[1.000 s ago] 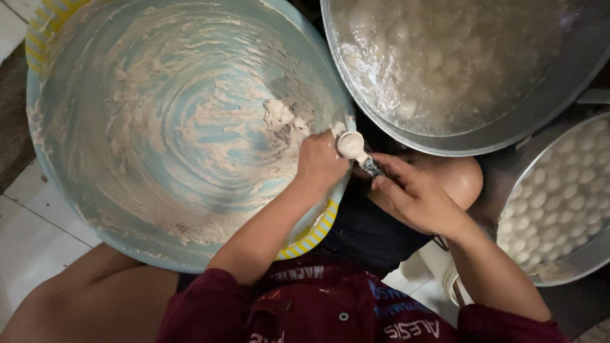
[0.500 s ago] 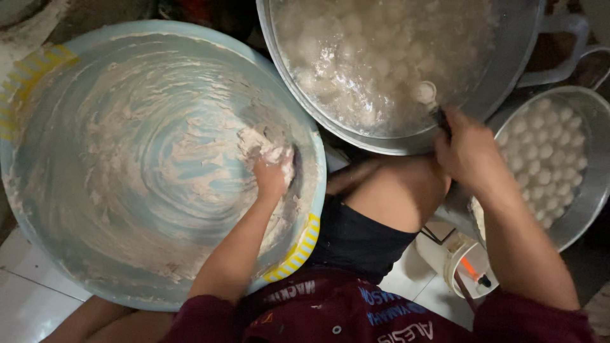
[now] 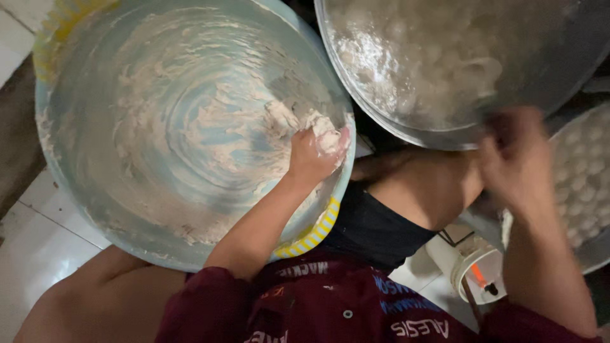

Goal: The person sits on the floor beside a large basin of dough and a pan of hot water. They scoop portions of dough with a spoon, shape the portion against the basin edge by hand, and drop the dough ball into the water, repeating the cycle continuously while trays of formed dough balls sit nearby.

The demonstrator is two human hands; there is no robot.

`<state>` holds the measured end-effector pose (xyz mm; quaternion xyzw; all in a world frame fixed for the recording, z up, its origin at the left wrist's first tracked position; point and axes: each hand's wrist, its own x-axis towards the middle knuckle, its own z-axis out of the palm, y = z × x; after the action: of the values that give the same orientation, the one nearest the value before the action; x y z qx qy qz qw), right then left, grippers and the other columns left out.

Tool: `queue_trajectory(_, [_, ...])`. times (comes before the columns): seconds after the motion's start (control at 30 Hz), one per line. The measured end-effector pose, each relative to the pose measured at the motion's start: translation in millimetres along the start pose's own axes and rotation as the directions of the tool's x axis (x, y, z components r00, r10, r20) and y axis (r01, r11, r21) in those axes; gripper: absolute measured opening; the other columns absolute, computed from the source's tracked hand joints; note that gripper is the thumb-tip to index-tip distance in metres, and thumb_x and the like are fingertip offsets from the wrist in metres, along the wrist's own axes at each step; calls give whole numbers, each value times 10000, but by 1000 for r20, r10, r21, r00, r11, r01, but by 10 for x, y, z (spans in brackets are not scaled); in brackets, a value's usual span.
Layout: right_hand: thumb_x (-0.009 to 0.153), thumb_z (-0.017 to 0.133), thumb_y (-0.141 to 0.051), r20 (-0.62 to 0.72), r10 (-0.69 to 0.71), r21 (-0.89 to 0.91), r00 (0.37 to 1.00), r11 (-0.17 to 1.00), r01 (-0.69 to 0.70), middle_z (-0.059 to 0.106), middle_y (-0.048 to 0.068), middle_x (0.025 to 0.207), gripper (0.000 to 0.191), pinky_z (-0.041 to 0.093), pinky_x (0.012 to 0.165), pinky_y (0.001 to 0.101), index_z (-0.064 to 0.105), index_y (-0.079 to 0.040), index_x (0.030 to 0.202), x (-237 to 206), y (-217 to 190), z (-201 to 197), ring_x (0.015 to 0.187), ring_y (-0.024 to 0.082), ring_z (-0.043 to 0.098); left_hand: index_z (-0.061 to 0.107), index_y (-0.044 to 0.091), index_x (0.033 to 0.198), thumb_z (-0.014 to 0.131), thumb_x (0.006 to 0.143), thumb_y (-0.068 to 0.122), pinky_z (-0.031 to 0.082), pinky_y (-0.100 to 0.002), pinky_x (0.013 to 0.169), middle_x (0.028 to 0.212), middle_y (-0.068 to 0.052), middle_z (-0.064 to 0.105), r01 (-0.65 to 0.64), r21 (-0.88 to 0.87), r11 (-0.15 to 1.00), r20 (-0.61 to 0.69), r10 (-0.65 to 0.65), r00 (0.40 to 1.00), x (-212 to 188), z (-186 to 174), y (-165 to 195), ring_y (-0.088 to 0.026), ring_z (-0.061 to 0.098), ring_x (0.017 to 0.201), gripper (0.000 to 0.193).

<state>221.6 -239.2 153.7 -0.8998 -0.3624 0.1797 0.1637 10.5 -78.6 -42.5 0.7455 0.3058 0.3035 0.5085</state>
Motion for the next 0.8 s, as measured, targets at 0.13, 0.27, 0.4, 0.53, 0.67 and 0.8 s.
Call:
queue_trajectory(0.13, [977, 650, -141, 354, -10, 287, 935, 953, -98, 735, 118, 1063, 369, 551, 743, 357, 597, -34, 1327, -193, -302, 320, 893, 228, 689, 628, 85, 801, 824, 865, 240, 528, -422, 560, 652, -102, 658, -40, 30, 999, -15, 40, 999, 35, 12, 143, -335, 664, 606, 258])
queue_trajectory(0.27, [972, 666, -114, 209, -311, 271, 927, 929, 250, 687, 162, 1259, 460, 537, 918, 345, 558, -27, 1410, -333, -555, 564, 1132, 222, 666, 688, 60, 882, 796, 688, 194, 505, -465, 576, 771, -158, 705, -332, 171, 928, 22, 334, 942, 14, 6, 98, -372, 676, 648, 259])
queue_trajectory(0.4, [973, 640, -113, 324, -239, 326, 915, 936, 130, 704, 107, 1179, 451, 541, 816, 314, 559, -43, 1411, -346, -589, 644, 1010, 176, 663, 674, 64, 866, 779, 706, 146, 561, -468, 675, 776, -172, 673, 35, 46, 998, 96, -39, 995, -62, 104, 56, -404, 687, 736, 208])
queue_trajectory(0.53, [988, 598, -101, 524, -88, 452, 847, 871, -190, 705, 67, 1043, 437, 515, 724, 293, 577, -60, 1423, -239, -409, 700, 837, 166, 613, 713, 45, 935, 726, 679, 69, 529, -517, 745, 802, -200, 692, 18, 199, 980, 124, -43, 991, -36, 174, -165, -439, 666, 784, 257])
queue_trajectory(0.67, [973, 602, -113, 529, 36, 442, 848, 841, -312, 711, 85, 1014, 490, 511, 701, 323, 575, -84, 1461, -193, -84, 552, 783, 201, 604, 715, 57, 885, 745, 800, 131, 543, -448, 762, 847, -174, 741, 356, 90, 930, -106, -347, 932, 5, 162, -599, -388, 706, 820, 116])
queue_trajectory(0.8, [981, 618, -123, 173, -71, 83, 982, 995, 57, 689, 197, 1236, 488, 545, 914, 404, 564, -6, 1452, -147, 261, 253, 1101, 306, 689, 745, 51, 976, 791, 790, 186, 549, -417, 785, 908, -159, 769, 531, -34, 847, -193, -526, 828, -219, 309, -811, -342, 730, 845, 235])
